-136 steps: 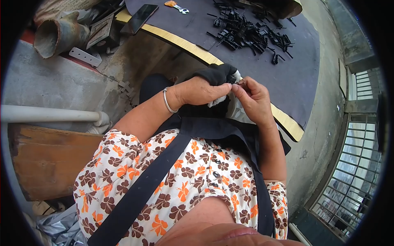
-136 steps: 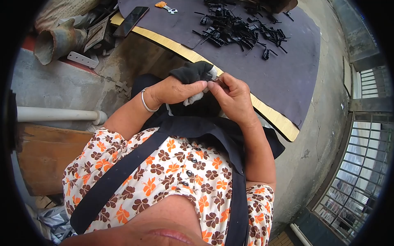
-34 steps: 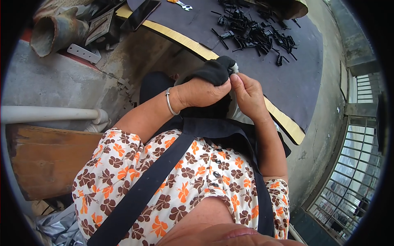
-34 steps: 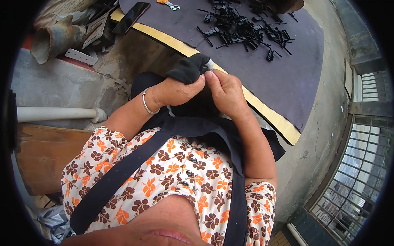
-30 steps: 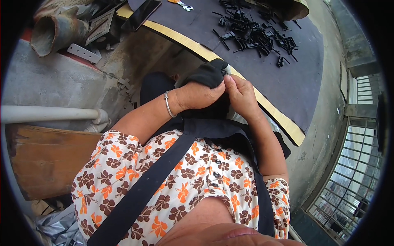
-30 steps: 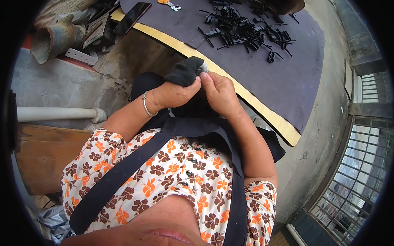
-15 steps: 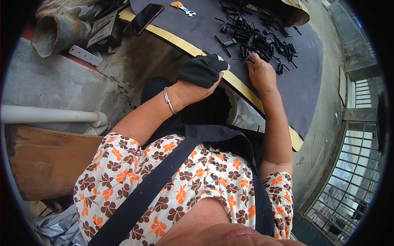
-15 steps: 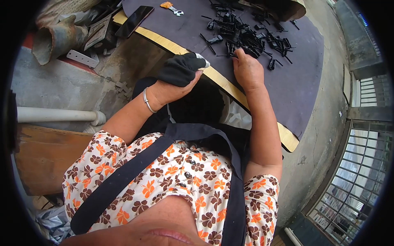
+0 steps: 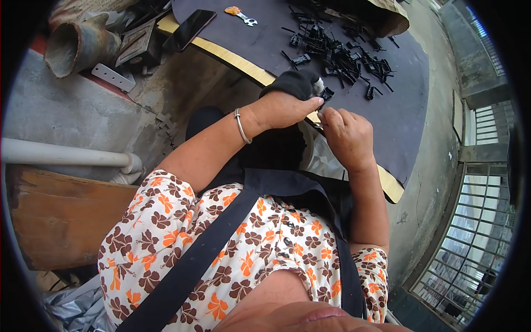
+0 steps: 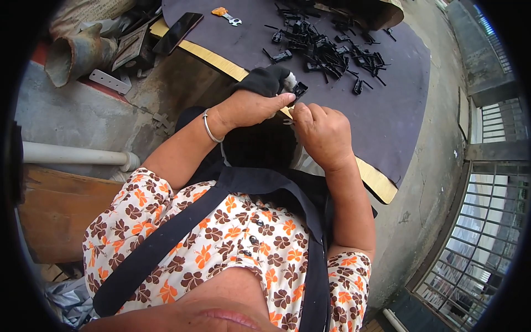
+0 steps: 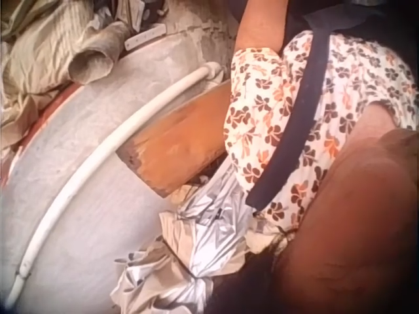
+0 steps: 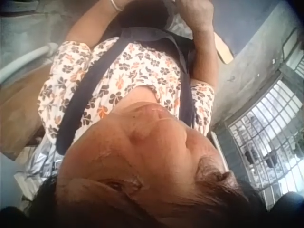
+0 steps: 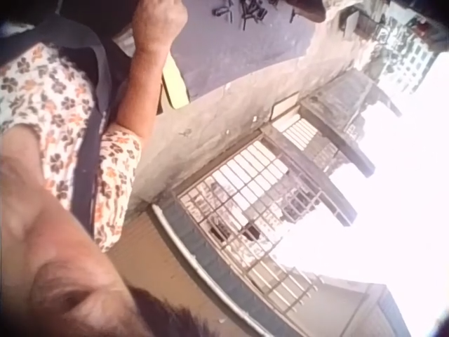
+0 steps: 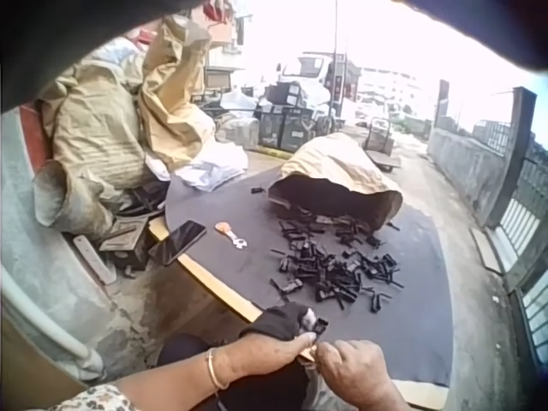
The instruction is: The person is manualy attaching small black plastic fasteners onto pieces of black fabric material on a workbench.
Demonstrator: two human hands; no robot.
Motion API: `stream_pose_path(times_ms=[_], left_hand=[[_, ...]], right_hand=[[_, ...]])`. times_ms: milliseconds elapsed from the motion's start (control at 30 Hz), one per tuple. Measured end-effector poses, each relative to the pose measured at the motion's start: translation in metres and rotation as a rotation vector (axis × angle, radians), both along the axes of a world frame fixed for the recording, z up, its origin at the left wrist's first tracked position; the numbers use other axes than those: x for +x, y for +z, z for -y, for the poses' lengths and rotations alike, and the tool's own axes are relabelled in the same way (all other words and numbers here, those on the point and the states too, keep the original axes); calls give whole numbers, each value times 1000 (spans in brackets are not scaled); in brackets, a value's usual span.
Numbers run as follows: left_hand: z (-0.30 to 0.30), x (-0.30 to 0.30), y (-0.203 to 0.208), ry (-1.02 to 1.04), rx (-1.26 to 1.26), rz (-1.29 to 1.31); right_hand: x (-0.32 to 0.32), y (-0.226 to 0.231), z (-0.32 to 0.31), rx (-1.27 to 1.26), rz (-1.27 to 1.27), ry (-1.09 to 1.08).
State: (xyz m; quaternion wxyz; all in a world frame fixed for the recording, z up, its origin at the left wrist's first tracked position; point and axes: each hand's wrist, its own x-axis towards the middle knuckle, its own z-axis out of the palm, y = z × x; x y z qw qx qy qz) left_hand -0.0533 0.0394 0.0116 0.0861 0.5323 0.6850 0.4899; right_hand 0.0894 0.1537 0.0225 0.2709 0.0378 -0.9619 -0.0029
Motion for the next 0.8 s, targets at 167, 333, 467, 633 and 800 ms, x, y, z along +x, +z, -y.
stream_pose_path(times_ms=[167, 333, 467, 633, 800], left_hand=[[10, 1, 10, -58, 73, 234], [21, 1, 10, 112, 181, -429], [21, 6, 14, -115, 19, -85], [26, 12, 21, -344, -22, 605], [28, 11, 22, -347, -47, 660]], right_hand=[[8, 9, 2, -266, -94, 7], [4, 18, 13, -97, 89, -9], [0, 21, 16, -207, 53, 120], [2, 16, 19, -657, -20, 124], [1, 12, 20, -601, -41, 173]])
